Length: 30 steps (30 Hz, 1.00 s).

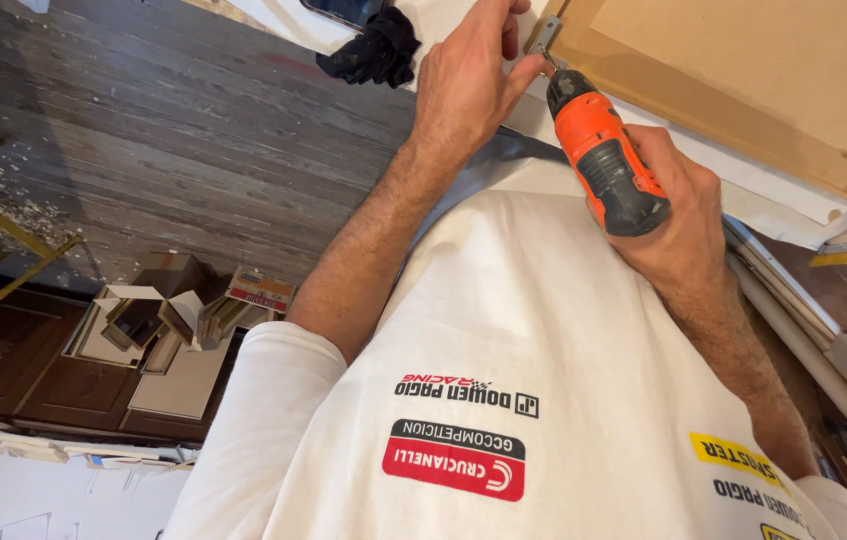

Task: Assembling a wooden picture frame by attaching metal corner brackets using a power drill and screws.

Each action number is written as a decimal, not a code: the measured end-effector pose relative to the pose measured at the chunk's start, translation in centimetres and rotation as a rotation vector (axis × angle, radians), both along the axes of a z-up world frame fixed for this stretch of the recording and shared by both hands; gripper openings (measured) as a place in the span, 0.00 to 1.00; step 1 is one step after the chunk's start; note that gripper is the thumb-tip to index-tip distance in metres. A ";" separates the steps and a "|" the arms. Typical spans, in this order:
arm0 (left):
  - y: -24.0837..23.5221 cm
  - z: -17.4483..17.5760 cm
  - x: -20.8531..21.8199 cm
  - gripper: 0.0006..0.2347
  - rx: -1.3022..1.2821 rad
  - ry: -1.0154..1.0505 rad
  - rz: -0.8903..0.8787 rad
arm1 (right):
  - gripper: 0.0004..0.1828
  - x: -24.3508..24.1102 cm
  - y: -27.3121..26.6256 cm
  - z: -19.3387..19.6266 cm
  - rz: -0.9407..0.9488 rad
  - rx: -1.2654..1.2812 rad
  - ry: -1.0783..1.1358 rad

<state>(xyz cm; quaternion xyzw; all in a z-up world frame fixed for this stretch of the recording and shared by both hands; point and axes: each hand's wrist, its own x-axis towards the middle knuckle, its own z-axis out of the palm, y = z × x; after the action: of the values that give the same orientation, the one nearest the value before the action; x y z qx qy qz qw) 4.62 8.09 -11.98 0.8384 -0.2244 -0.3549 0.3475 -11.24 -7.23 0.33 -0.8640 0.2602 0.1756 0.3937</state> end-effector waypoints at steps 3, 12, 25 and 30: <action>-0.1 -0.2 0.0 0.19 0.033 0.011 0.004 | 0.14 0.4 0.0 0.2 0.034 -0.003 -0.001; -0.3 0.1 0.2 0.19 0.043 0.037 0.013 | 0.15 0.2 -0.5 -0.2 0.133 -0.038 -0.039; -0.2 0.1 0.1 0.20 0.024 -0.004 0.002 | 0.15 0.0 -0.3 -0.8 0.184 -0.105 -0.066; -0.2 0.1 0.0 0.22 0.019 -0.006 0.008 | 0.15 -0.1 -0.3 -1.1 0.221 -0.129 -0.059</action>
<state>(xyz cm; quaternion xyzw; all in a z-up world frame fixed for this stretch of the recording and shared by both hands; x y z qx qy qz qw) 4.62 7.92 -11.84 0.8437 -0.2187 -0.3528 0.3404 -11.37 -7.56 -0.74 -0.9157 0.1626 0.1752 0.3230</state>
